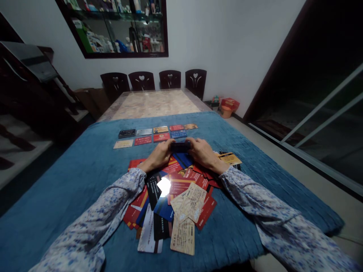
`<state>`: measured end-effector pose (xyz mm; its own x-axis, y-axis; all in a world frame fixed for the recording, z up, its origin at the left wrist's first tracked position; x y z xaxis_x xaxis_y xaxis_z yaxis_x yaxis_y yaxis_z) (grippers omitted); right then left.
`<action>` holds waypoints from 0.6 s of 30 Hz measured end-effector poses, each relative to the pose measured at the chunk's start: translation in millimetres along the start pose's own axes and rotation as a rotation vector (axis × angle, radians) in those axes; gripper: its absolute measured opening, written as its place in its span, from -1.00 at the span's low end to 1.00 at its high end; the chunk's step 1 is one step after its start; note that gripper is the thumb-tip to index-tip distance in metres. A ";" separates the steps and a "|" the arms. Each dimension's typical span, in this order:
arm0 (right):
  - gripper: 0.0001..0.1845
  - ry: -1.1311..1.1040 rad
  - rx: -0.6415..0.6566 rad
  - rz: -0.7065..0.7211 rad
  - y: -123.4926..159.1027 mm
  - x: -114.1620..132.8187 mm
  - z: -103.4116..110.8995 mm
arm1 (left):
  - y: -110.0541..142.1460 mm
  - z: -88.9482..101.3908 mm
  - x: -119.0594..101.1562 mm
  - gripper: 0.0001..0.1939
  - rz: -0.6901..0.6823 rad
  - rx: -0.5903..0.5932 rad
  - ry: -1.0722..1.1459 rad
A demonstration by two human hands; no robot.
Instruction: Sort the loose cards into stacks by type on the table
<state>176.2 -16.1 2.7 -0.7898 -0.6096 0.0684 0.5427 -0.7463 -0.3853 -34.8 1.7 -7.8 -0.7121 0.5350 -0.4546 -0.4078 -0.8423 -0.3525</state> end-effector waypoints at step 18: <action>-0.46 0.021 -0.032 0.040 -2.1 5.9 1.7 | 1.5 3.6 1.6 -0.47 0.054 -0.067 0.042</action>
<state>170.9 -18.7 5.5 -0.7739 -0.6325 0.0329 0.5645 -0.7124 -0.4170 -38.6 1.0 -6.1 -0.7067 0.4928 -0.5077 -0.3299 -0.8643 -0.3797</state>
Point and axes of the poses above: each hand's wrist, its own y-axis away from the middle knuckle, its own z-axis out of the back of the hand, x = y × z, the point moved 3 cm from there along -y, towards the middle knuckle, and after that the axes turned 10 degrees about z, right-handed, at the moved point
